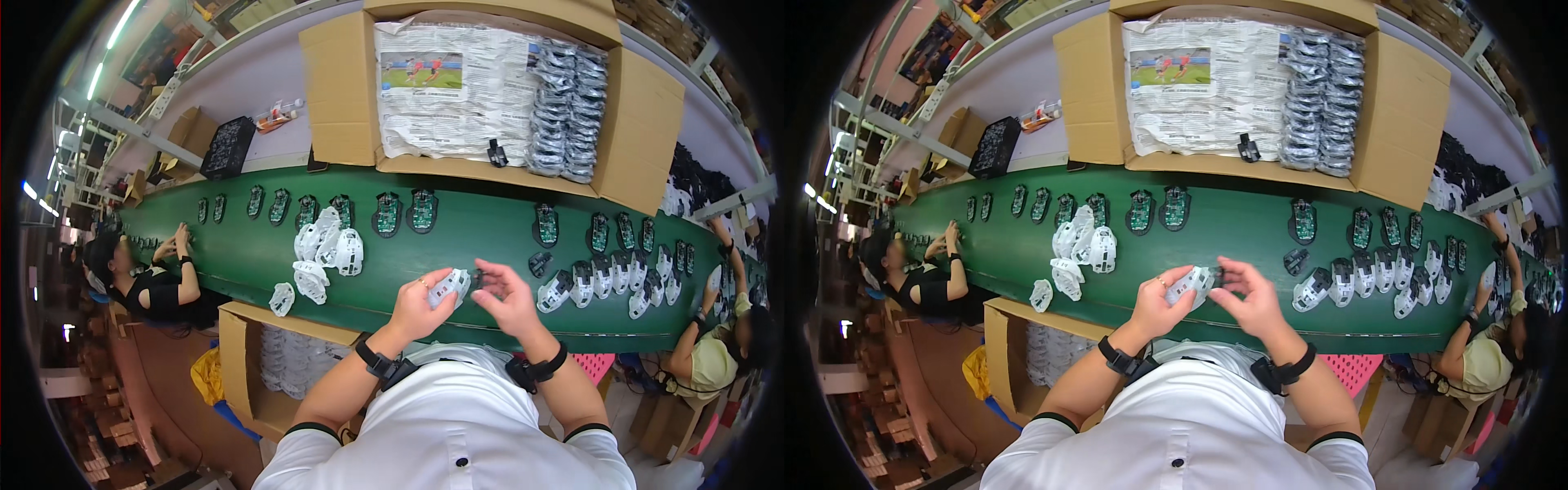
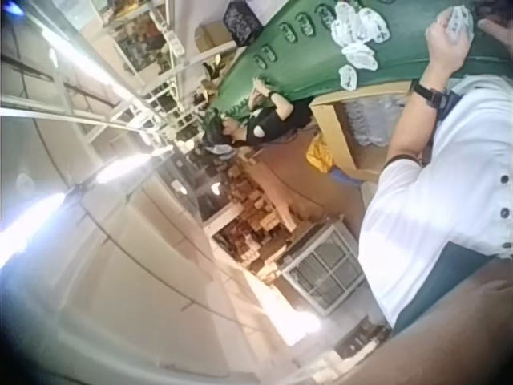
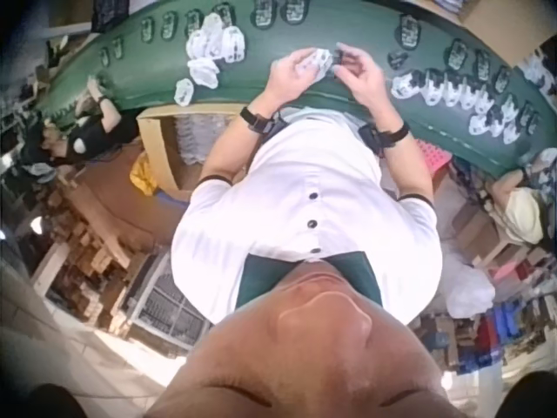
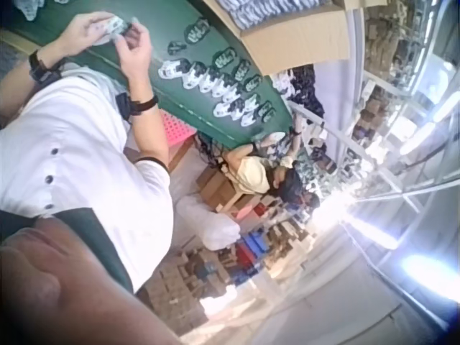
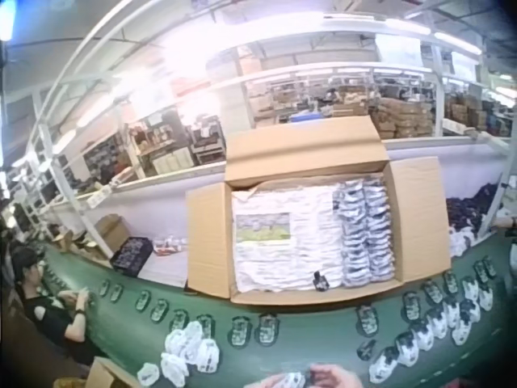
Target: The person assembles small electronic devices by hand at a factory workstation. They pick up white plastic casings and black internal components, fit them together, and place the finished units on the table. The person also handles clear plastic packaging bags and retrieves more components from a cardboard box.
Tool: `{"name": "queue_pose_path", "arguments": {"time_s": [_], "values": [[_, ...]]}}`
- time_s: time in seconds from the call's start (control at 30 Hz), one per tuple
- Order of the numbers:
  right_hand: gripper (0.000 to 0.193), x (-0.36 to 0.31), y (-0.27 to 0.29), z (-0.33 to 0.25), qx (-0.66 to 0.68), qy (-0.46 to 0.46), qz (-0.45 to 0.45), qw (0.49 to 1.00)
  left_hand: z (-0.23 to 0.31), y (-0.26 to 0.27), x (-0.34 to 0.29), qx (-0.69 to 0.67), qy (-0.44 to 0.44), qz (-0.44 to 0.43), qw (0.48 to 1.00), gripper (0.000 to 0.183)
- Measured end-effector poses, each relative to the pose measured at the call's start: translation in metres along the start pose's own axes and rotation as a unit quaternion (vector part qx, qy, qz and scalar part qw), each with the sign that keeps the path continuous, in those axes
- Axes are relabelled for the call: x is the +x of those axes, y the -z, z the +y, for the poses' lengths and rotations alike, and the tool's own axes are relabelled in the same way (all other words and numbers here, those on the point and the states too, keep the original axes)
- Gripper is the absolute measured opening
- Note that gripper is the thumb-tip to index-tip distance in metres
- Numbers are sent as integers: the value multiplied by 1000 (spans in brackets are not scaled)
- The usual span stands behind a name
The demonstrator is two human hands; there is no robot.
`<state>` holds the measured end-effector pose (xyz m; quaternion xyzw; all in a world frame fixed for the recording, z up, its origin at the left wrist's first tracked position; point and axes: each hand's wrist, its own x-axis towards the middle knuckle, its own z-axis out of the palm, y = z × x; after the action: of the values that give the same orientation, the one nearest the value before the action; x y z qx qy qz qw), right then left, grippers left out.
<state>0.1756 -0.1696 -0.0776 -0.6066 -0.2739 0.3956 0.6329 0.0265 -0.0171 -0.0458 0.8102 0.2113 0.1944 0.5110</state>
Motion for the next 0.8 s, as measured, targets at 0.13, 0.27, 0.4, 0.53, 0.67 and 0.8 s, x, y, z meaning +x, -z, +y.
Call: {"name": "queue_pose_path", "arguments": {"time_s": [0.13,0.27,0.4,0.53,0.67,0.8], "values": [[64,-5,-18,-21,-142,87,-12,986,14,1,4,24,-19,13,999,41],[66,-6,-18,-27,-212,171,-26,962,23,8,4,-2,-10,-6,1000,39],[63,-8,-22,-20,125,-46,-93,987,40,11,-1,3,-15,-48,999,38],[54,-12,-21,-20,148,-60,-101,982,48,7,-2,34,-25,-41,998,36],[42,-12,-25,-28,-36,-9,-23,999,29,9,15,42,-9,-88,995,29],[33,-8,-25,-28,14,23,26,999,-3,-1,24,-97,62,-37,993,23]]}}
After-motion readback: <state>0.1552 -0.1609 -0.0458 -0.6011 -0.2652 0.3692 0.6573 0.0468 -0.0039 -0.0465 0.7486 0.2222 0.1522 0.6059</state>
